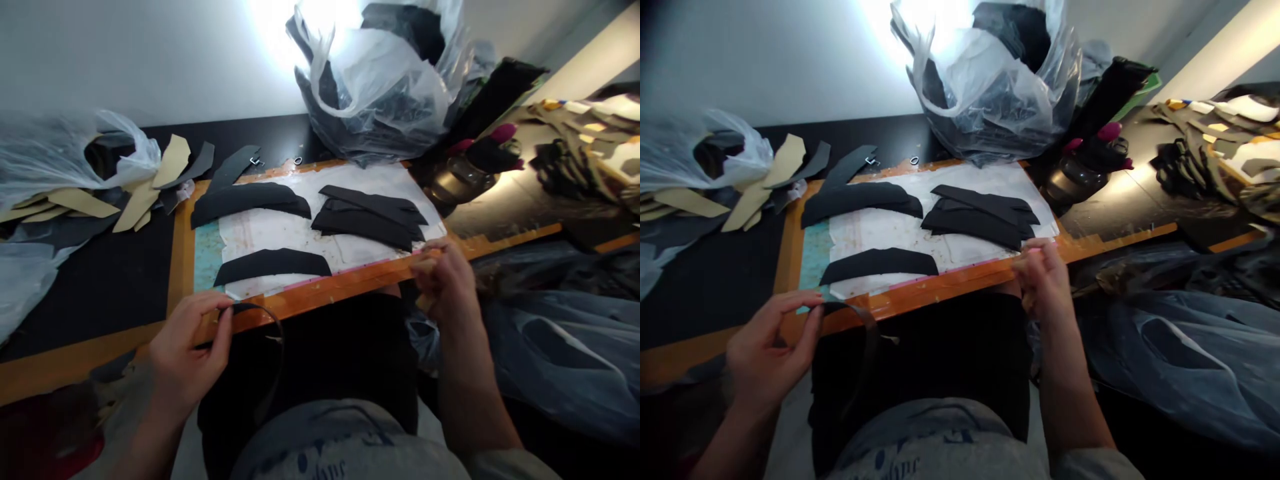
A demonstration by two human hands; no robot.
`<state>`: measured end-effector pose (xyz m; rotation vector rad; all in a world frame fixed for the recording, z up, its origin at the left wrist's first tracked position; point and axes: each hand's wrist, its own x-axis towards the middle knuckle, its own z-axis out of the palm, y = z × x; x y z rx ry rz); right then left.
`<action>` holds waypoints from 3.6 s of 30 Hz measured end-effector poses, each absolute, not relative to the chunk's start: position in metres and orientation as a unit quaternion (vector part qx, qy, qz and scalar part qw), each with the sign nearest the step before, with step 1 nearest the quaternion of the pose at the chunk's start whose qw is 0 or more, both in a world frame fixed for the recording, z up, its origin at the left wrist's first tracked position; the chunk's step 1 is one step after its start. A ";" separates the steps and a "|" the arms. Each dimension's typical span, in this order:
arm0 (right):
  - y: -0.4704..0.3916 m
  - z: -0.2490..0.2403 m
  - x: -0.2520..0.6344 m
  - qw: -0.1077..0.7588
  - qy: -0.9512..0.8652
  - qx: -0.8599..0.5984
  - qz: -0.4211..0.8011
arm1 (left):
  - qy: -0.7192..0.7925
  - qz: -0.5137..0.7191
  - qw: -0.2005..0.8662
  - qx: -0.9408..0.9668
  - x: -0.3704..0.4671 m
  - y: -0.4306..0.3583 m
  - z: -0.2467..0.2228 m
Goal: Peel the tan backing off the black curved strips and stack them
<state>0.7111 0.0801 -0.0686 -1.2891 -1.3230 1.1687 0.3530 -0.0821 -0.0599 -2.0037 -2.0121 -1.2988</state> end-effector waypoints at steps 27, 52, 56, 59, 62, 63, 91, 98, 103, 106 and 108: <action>0.104 -0.074 0.588 0.295 -0.696 -0.424 0.499 | -0.753 -0.394 -0.290 -0.440 0.295 0.001 -0.072; 0.125 -0.066 0.588 0.186 -0.788 -0.396 0.433 | -0.774 -0.351 -0.313 -0.424 0.296 -0.007 -0.080; 0.125 -0.065 0.586 0.167 -0.800 -0.393 0.421 | -0.780 -0.331 -0.298 -0.439 0.297 -0.008 -0.083; 0.125 -0.064 0.584 0.158 -0.813 -0.381 0.411 | -0.789 -0.311 -0.269 -0.456 0.299 -0.007 -0.083; 0.123 -0.064 0.582 0.154 -0.826 -0.371 0.395 | -0.795 -0.286 -0.237 -0.480 0.302 -0.007 -0.082; 0.122 -0.065 0.581 0.152 -0.831 -0.369 0.387 | -0.794 -0.280 -0.226 -0.489 0.304 -0.007 -0.082; 0.083 -0.081 0.577 0.129 -0.843 -0.433 0.293 | -0.749 -0.109 0.027 -0.654 0.311 -0.065 -0.098; 0.122 -0.064 0.643 0.263 -0.807 -0.433 0.302 | -0.816 -0.154 0.146 -0.538 0.181 0.008 -0.068; 0.142 -0.058 0.700 0.233 -0.761 -0.600 0.081 | -0.854 -0.037 0.044 -0.516 0.139 0.041 -0.067; 0.134 -0.064 0.708 0.242 -0.759 -0.604 0.009 | -0.863 0.010 0.053 -0.503 0.155 0.041 -0.066; 0.126 -0.069 0.700 0.277 -0.771 -0.573 0.018 | -0.875 0.029 0.075 -0.478 0.173 0.038 -0.062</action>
